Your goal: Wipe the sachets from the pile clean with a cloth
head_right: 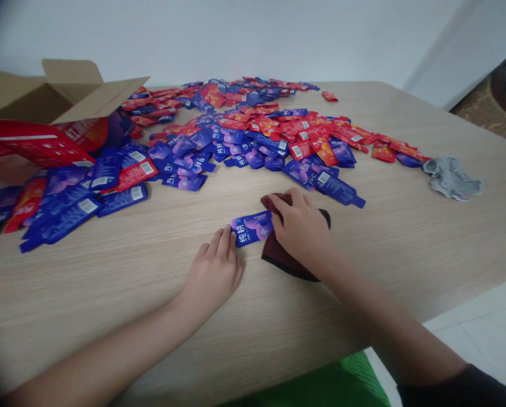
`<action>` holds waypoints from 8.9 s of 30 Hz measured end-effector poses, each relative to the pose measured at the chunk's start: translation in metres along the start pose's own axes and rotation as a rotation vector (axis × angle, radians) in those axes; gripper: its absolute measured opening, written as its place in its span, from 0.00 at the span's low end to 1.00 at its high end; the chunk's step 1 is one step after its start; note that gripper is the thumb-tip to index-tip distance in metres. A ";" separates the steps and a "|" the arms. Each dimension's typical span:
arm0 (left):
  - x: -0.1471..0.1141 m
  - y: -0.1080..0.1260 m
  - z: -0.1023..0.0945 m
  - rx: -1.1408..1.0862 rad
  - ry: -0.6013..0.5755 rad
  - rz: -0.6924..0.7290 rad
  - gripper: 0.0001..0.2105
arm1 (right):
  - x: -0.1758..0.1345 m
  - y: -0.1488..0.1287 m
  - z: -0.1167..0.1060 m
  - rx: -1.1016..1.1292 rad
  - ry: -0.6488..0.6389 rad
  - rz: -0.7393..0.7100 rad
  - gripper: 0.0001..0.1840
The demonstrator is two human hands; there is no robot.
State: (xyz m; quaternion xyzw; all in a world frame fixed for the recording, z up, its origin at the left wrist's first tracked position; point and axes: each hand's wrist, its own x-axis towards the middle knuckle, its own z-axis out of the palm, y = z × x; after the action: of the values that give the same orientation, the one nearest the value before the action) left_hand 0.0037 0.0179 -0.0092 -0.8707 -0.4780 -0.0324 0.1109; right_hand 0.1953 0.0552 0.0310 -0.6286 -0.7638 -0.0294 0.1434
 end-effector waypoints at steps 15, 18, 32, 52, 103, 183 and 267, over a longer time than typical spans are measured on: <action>0.001 0.000 -0.002 -0.029 -0.047 -0.023 0.23 | -0.016 0.020 0.001 -0.092 -0.100 -0.066 0.21; 0.001 0.000 -0.002 -0.011 -0.046 -0.024 0.22 | -0.014 -0.008 0.002 0.005 -0.025 -0.149 0.22; 0.003 0.000 -0.001 -0.042 -0.040 0.013 0.21 | -0.024 0.022 0.004 -0.066 -0.115 0.025 0.21; 0.003 0.001 0.000 -0.027 -0.025 0.001 0.19 | -0.027 0.015 0.001 0.046 -0.078 -0.079 0.23; 0.004 0.007 0.007 -0.006 0.107 -0.001 0.15 | -0.002 0.038 -0.009 -0.070 -0.238 -0.007 0.21; 0.002 0.006 0.001 -0.010 0.000 -0.014 0.20 | -0.014 -0.030 0.024 -0.078 -0.114 -0.178 0.21; 0.000 0.006 0.004 -0.021 -0.039 0.003 0.19 | 0.004 -0.012 -0.005 0.270 0.051 -0.224 0.20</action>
State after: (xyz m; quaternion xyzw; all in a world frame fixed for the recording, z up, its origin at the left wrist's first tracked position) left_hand 0.0084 0.0157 -0.0144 -0.8731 -0.4783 -0.0202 0.0926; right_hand 0.1840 0.0556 0.0384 -0.5135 -0.8223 0.0418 0.2417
